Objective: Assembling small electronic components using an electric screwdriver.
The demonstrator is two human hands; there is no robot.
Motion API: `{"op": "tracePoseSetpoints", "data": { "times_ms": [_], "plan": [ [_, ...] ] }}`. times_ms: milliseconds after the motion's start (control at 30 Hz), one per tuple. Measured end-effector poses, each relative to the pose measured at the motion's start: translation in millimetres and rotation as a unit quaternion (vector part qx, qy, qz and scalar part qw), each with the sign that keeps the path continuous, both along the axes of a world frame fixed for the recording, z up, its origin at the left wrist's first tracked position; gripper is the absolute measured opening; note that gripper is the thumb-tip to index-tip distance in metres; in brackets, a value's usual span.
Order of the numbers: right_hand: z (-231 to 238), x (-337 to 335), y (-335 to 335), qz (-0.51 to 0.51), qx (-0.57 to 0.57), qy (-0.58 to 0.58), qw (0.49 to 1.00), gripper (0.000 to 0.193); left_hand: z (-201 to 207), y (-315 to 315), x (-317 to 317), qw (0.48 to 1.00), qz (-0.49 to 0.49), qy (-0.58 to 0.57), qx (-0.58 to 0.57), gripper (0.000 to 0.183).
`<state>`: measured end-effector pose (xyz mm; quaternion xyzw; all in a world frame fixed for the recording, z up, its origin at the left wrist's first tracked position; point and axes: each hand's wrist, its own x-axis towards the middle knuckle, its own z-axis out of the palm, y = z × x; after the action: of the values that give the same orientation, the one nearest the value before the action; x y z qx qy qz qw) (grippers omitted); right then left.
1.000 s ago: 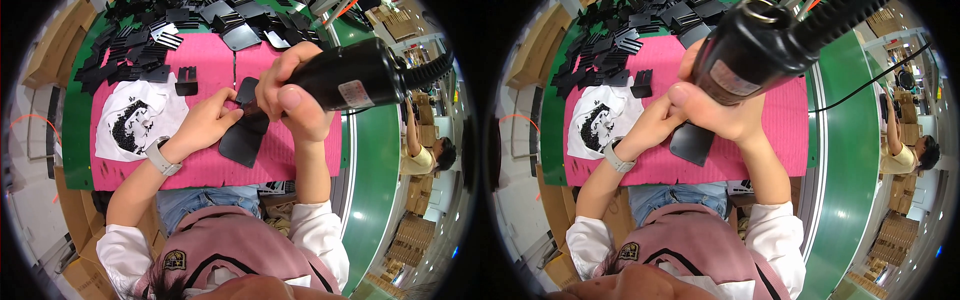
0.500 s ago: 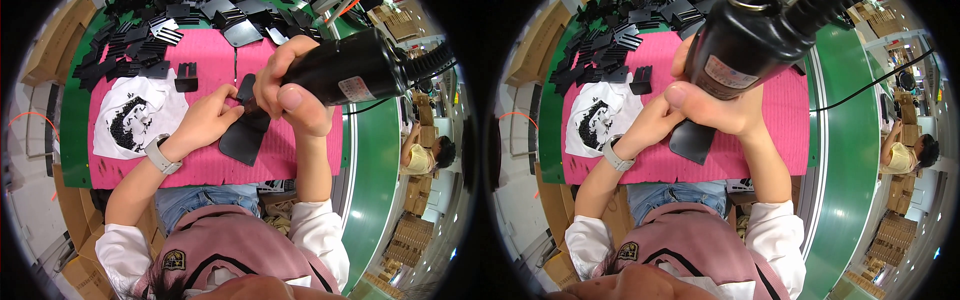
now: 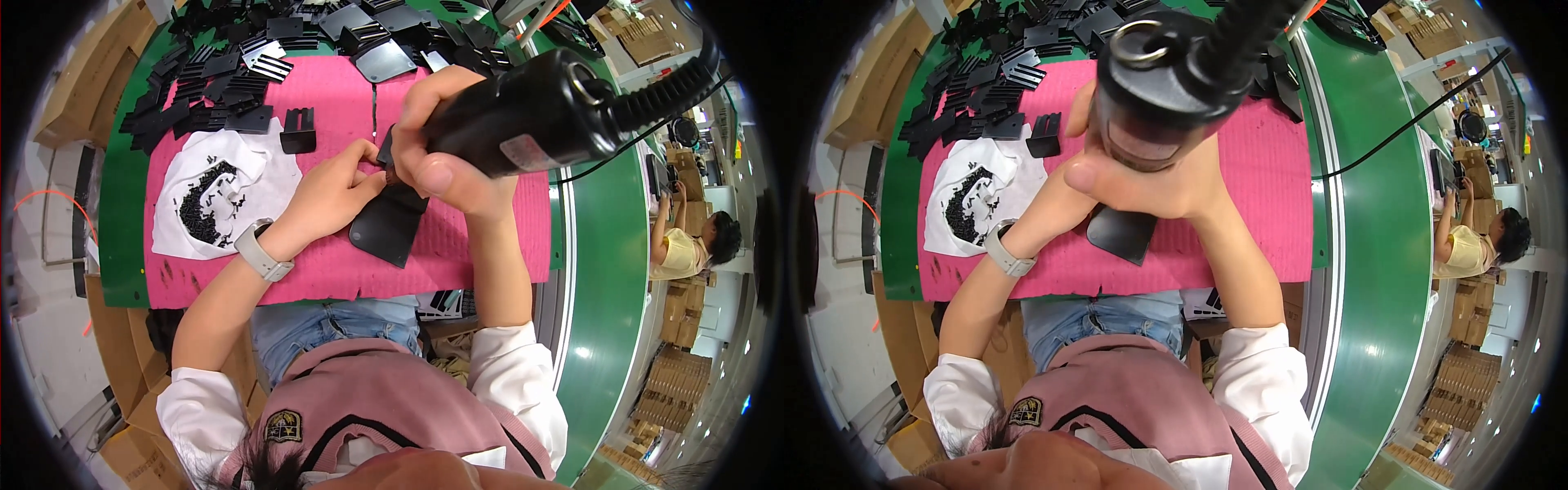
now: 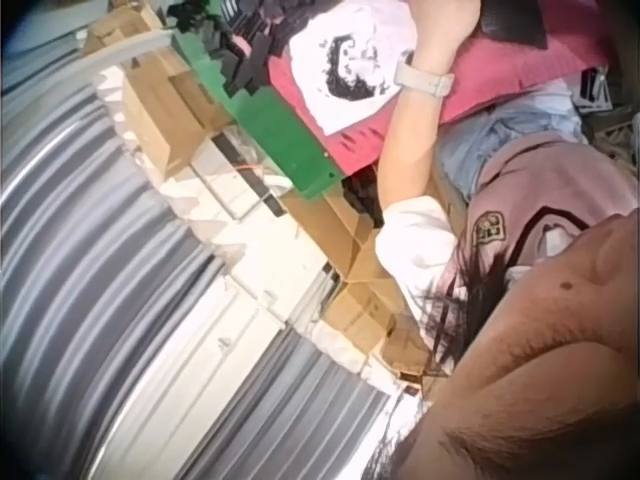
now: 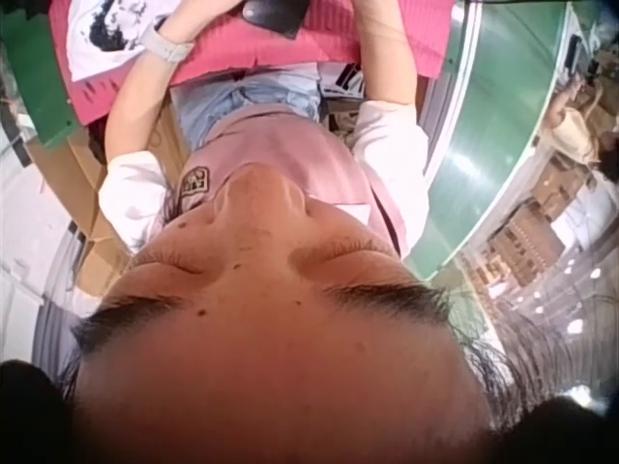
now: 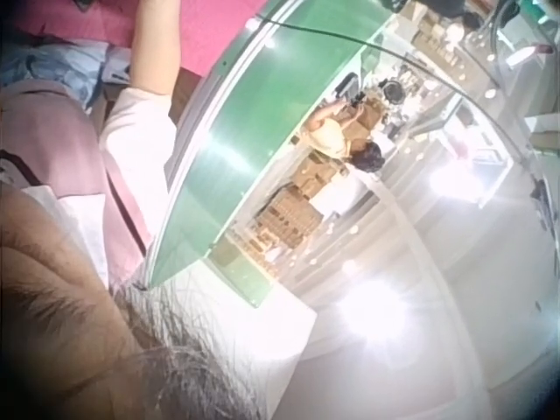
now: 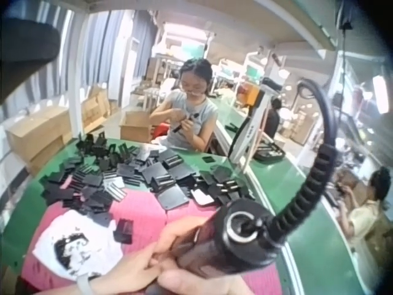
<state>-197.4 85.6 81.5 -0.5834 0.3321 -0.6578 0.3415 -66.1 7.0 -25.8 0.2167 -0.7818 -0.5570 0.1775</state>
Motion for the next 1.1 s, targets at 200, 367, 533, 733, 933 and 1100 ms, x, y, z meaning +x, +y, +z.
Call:
{"op": "tracePoseSetpoints", "data": {
  "times_ms": [200,367,533,733,933,1100],
  "plan": [
    [-2,-4,9,-0.039,0.054,-0.044,0.997,0.032,7,7,4,0.999,0.032,-0.006,-0.012,0.026],
    [3,4,26,0.027,0.009,-0.064,0.998,0.036,19,3,12,0.998,-0.009,-0.055,0.002,0.032],
    [27,-7,83,-0.075,-0.017,0.021,0.997,0.041,30,12,37,0.994,-0.02,0.035,0.097,0.017],
    [10,-51,119,-0.418,0.261,0.373,0.786,0.033,60,7,221,0.894,0.424,0.144,0.026,0.019],
    [-50,-105,116,-0.632,0.305,0.513,0.493,0.052,-51,-3,508,0.737,0.632,0.203,0.124,0.01],
    [-28,-79,79,-0.614,0.143,0.53,0.567,0.047,-225,-5,627,0.607,0.791,0.071,-0.026,0.02]
  ]
}}
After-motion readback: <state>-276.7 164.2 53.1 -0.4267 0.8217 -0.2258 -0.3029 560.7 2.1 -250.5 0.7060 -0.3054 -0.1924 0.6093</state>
